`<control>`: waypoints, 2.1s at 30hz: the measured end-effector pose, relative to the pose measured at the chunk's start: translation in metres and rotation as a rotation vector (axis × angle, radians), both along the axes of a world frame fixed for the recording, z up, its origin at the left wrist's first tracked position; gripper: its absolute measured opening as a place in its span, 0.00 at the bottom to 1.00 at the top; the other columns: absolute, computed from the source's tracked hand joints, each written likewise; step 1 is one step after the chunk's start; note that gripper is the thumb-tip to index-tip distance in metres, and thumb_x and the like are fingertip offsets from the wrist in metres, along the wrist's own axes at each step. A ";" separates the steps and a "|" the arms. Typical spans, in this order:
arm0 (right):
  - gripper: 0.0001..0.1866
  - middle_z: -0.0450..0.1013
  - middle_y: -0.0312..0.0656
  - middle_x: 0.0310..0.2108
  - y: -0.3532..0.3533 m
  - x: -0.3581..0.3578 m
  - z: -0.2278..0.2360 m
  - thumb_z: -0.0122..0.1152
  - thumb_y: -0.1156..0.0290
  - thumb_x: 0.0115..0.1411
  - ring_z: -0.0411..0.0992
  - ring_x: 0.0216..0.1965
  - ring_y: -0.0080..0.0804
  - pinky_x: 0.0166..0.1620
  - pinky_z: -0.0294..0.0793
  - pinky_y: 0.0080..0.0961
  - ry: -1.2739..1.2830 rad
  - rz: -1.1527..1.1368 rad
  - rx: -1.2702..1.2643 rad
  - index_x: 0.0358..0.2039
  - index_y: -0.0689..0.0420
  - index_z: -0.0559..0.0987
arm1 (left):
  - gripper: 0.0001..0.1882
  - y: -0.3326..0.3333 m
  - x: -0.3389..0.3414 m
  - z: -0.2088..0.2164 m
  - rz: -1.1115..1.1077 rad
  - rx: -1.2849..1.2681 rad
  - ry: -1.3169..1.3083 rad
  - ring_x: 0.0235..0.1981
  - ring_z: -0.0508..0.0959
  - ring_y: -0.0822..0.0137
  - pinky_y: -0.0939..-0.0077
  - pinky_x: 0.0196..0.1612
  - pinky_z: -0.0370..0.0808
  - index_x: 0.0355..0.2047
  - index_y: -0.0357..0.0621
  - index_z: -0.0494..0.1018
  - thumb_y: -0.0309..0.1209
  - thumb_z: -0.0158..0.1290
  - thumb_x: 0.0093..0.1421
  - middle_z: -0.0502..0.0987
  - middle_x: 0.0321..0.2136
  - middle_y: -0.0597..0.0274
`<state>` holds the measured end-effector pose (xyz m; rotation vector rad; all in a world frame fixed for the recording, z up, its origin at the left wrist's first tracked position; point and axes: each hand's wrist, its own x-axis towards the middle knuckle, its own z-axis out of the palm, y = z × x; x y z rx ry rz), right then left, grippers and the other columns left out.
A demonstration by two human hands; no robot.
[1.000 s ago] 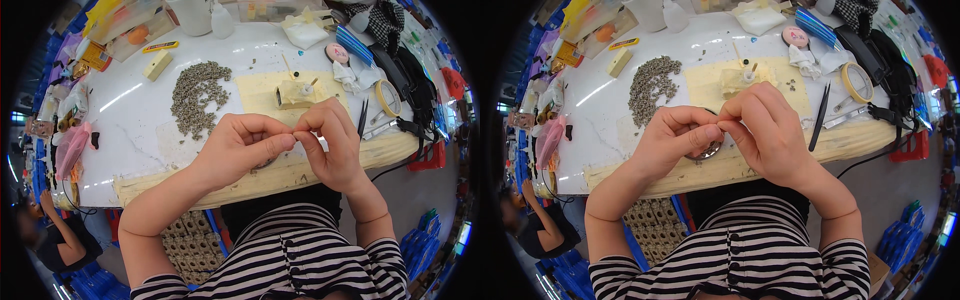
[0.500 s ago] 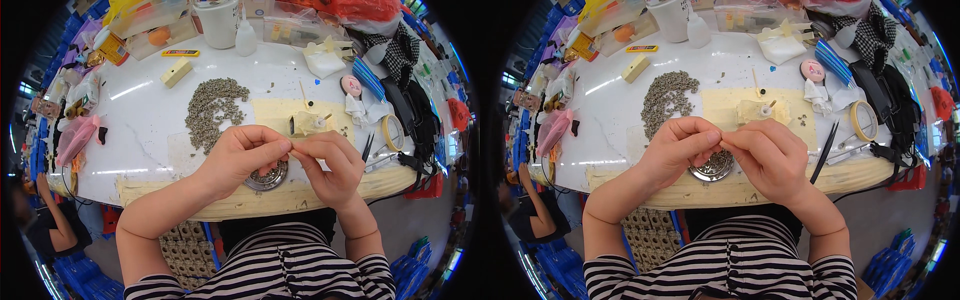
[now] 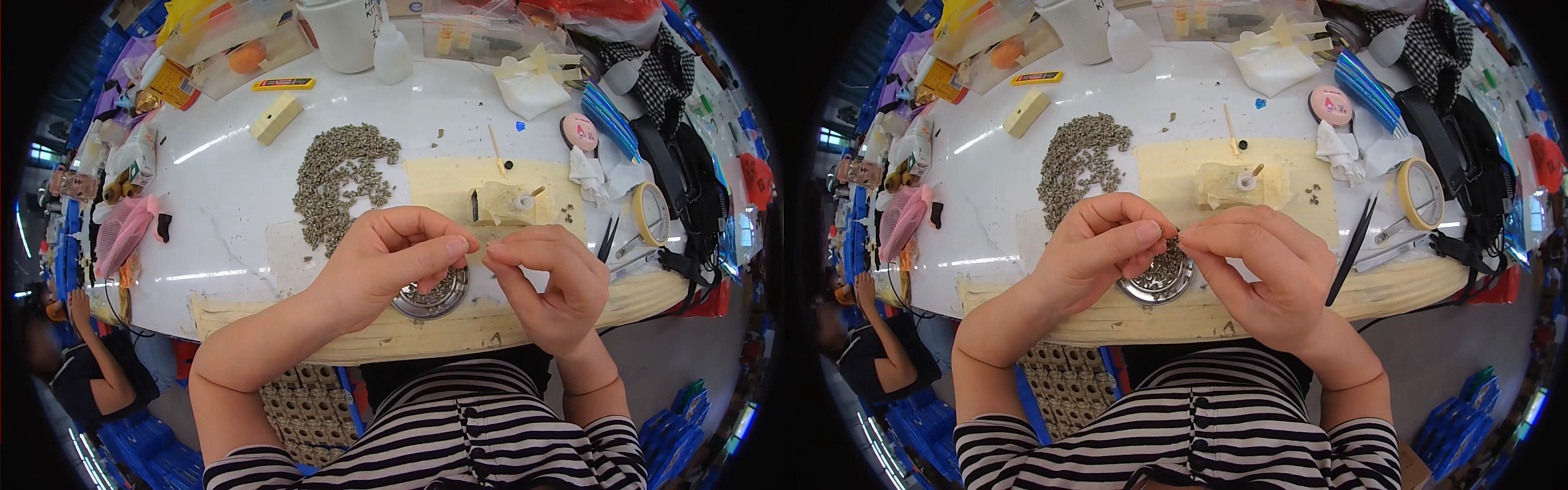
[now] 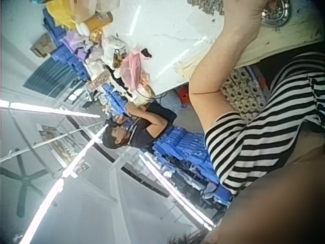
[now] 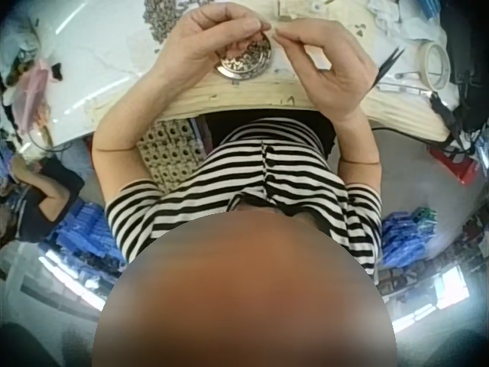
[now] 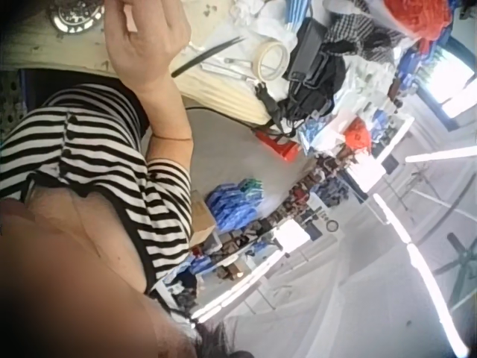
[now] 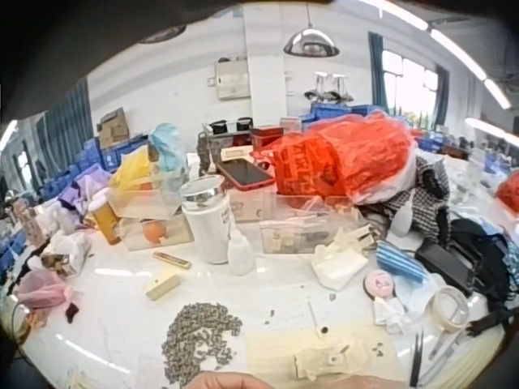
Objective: The person picks up a small black component and a thin wire, threading the wire through the component by hand. The person then uses tweezers to precisely position and attach the component onto a small white electronic base on the table.
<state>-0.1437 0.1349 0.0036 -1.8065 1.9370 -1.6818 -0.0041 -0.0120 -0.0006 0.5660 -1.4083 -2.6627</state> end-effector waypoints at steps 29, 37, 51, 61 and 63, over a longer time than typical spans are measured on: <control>0.09 0.73 0.39 0.33 0.004 -0.006 -0.013 0.64 0.84 0.53 0.71 0.34 0.23 0.38 0.71 0.17 -0.555 0.239 0.118 0.35 0.62 0.82 | 0.07 0.005 0.001 -0.003 -0.032 -0.060 0.038 0.25 0.69 0.79 0.86 0.28 0.67 0.36 0.39 0.76 0.31 0.55 0.63 0.76 0.29 0.65; 0.08 0.71 0.39 0.34 0.003 -0.003 -0.009 0.64 0.85 0.53 0.71 0.35 0.22 0.38 0.71 0.18 -0.561 0.217 0.143 0.34 0.64 0.80 | 0.07 0.006 0.001 -0.003 -0.025 -0.103 0.049 0.25 0.70 0.80 0.86 0.29 0.67 0.36 0.38 0.76 0.30 0.54 0.63 0.77 0.29 0.65; 0.07 0.72 0.39 0.30 0.001 -0.003 -0.009 0.65 0.84 0.50 0.72 0.31 0.26 0.35 0.71 0.19 -0.287 0.128 0.074 0.31 0.62 0.80 | 0.04 0.008 0.002 -0.004 0.067 -0.235 0.076 0.25 0.70 0.82 0.88 0.28 0.67 0.34 0.38 0.75 0.26 0.56 0.60 0.76 0.27 0.68; 0.13 0.79 0.47 0.34 0.000 0.003 -0.015 0.65 0.86 0.48 0.77 0.31 0.38 0.34 0.77 0.26 0.038 0.090 -0.142 0.34 0.63 0.75 | 0.05 0.010 0.003 -0.005 0.117 -0.232 0.113 0.28 0.72 0.85 0.90 0.30 0.68 0.36 0.34 0.75 0.24 0.55 0.61 0.77 0.29 0.69; 0.13 0.79 0.47 0.34 -0.001 0.003 -0.015 0.65 0.86 0.48 0.77 0.32 0.39 0.34 0.78 0.26 0.061 0.096 -0.138 0.34 0.63 0.75 | 0.06 0.010 0.002 -0.008 0.124 -0.234 0.119 0.28 0.72 0.85 0.90 0.30 0.69 0.36 0.34 0.75 0.25 0.55 0.62 0.77 0.29 0.69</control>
